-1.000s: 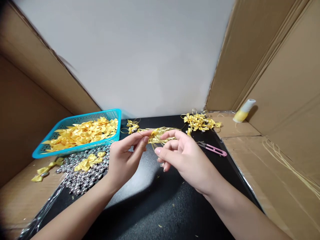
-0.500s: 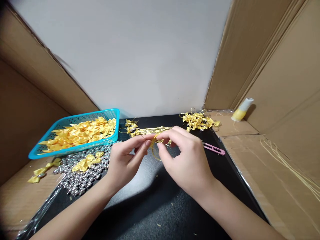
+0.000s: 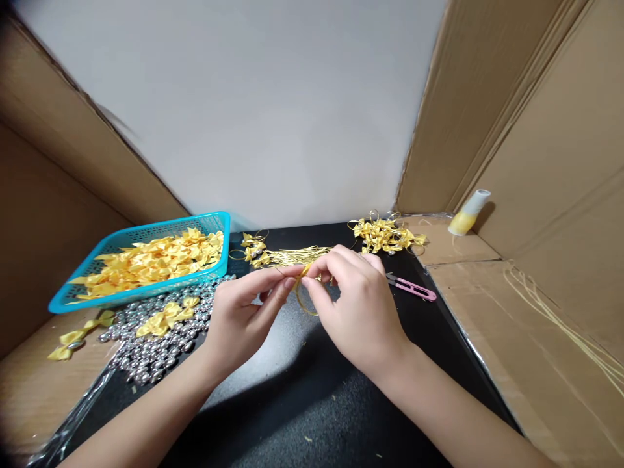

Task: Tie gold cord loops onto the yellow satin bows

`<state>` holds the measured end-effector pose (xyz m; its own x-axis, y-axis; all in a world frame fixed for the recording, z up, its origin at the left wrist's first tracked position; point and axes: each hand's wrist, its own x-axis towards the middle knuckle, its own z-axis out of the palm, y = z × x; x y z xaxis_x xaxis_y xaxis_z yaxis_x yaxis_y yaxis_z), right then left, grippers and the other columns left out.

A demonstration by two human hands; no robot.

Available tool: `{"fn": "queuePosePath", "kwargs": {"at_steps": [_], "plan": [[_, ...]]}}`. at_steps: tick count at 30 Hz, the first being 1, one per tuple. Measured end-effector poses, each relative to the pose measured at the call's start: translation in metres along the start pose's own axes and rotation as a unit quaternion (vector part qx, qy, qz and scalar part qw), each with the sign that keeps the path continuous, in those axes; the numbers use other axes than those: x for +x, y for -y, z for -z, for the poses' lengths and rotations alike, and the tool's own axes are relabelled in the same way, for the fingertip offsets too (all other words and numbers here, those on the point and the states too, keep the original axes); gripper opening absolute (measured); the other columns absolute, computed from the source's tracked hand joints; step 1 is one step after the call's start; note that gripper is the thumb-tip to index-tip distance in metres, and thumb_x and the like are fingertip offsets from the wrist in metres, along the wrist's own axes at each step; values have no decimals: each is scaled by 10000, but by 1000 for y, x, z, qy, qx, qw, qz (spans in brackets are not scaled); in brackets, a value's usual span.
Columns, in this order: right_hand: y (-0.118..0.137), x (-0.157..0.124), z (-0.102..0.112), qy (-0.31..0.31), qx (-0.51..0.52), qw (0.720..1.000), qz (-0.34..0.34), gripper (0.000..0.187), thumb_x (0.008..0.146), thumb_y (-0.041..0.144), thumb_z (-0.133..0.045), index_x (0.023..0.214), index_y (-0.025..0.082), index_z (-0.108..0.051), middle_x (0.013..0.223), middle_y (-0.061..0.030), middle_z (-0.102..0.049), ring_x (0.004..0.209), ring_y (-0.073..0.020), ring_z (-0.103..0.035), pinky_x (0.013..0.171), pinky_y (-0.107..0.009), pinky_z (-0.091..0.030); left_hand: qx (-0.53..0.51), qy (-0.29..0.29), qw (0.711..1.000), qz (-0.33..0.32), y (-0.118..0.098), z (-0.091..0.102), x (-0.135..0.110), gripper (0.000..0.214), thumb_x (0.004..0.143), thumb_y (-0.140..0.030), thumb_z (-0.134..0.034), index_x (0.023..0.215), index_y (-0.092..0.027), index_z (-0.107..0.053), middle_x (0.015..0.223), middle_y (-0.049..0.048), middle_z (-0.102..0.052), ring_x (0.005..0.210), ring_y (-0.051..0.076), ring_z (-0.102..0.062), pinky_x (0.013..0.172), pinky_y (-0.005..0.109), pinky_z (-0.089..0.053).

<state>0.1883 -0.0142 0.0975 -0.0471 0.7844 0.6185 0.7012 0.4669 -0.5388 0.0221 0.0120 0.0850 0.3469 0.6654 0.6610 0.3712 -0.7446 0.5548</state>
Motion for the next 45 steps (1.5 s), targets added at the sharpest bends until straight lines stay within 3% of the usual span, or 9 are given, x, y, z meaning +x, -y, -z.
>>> {"fn": "queuePosePath", "kwargs": {"at_steps": [7,14,26,31,38,45], "plan": [[-1,-4,-6,-27,-25,999,-5,130,845,160,-650,752,186,-564,719,35,-597,694,-137,-580,750,-326,-374,-1,-12,1000,13,0,-1,-1,164,900,-119,-596,1004,-134,-721,971,66,-785,852,150,-746,798,242,-614],[1,-2,-5,-6,7,999,-51,145,858,177,-612,724,199,-559,714,19,-601,683,-149,-581,704,-308,-394,2,2,1000,18,-1,-1,0,167,896,-114,-596,989,-161,-728,968,63,-786,839,163,-745,795,282,-619],[0,0,-3,12,26,998,-61,139,864,160,-587,735,195,-550,730,9,-599,690,-147,-573,680,-298,-410,5,12,999,36,-4,2,2,163,896,-137,-588,955,-166,-737,896,57,-788,737,150,-730,700,260,-603],[0,2,6,39,64,996,-51,90,858,151,-586,794,200,-627,750,5,-635,699,-148,-588,682,-292,-430,-19,16,998,66,-4,5,4,164,904,-176,-594,965,-170,-746,853,41,-786,658,129,-707,594,224,-572],[4,0,9,21,-49,998,20,63,811,156,-627,829,215,-644,800,4,-679,771,-180,-615,794,-376,-362,-73,41,990,111,-7,8,8,182,897,-182,-601,975,-185,-765,851,39,-788,642,136,-702,583,231,-577],[4,0,7,60,-37,997,-11,126,839,149,-605,728,201,-575,742,21,-639,735,-156,-596,765,-354,-358,-43,61,993,87,-7,8,5,183,896,-183,-605,988,-189,-763,794,36,-779,650,143,-702,651,247,-590]]}}
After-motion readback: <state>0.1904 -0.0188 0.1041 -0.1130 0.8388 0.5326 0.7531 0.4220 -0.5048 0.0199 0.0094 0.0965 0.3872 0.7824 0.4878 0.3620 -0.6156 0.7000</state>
